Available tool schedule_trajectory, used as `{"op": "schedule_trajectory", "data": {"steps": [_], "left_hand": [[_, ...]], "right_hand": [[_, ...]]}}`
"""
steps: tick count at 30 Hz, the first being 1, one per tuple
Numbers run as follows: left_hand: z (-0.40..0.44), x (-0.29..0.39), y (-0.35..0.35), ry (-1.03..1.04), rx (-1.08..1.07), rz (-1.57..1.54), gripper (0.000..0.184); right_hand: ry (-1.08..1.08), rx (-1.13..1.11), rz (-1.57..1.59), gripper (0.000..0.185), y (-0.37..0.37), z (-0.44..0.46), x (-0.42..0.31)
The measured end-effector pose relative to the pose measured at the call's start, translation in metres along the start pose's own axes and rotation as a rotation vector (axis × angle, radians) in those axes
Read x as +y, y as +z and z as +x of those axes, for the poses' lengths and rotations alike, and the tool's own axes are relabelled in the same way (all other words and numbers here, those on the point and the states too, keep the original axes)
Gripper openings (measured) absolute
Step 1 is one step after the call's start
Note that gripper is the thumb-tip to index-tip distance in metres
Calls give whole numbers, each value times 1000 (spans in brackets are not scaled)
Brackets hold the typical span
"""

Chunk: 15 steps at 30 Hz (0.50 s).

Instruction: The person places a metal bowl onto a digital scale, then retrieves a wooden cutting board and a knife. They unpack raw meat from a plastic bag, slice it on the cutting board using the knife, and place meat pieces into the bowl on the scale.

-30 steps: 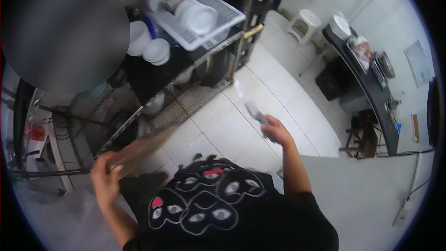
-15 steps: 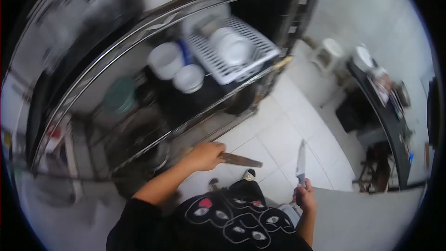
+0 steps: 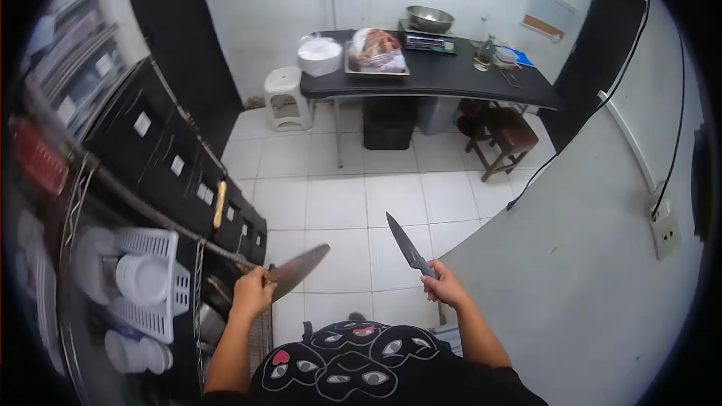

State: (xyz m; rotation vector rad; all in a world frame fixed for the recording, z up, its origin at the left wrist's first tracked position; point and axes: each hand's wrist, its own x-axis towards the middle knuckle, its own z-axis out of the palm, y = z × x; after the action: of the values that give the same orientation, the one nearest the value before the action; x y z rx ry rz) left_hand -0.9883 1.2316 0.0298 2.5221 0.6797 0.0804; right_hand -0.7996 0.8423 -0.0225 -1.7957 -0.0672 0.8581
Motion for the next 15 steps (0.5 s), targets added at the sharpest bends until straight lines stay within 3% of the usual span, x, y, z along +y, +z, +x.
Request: {"op": "schedule_trajectory", "data": {"steps": [3, 6, 10, 15], "left_hand": [[75, 13, 12, -13, 209, -116, 22], [156, 4, 37, -59, 204, -478, 19], [247, 15, 88, -263, -48, -1302, 21], [357, 96, 109, -266, -334, -1535, 25]], "right_hand": [[16, 71, 32, 30, -25, 16, -3], [7, 166, 108, 32, -39, 36, -7], [-18, 353, 250, 32, -50, 68, -29], [-130, 568, 383, 36, -79, 126, -50]]}}
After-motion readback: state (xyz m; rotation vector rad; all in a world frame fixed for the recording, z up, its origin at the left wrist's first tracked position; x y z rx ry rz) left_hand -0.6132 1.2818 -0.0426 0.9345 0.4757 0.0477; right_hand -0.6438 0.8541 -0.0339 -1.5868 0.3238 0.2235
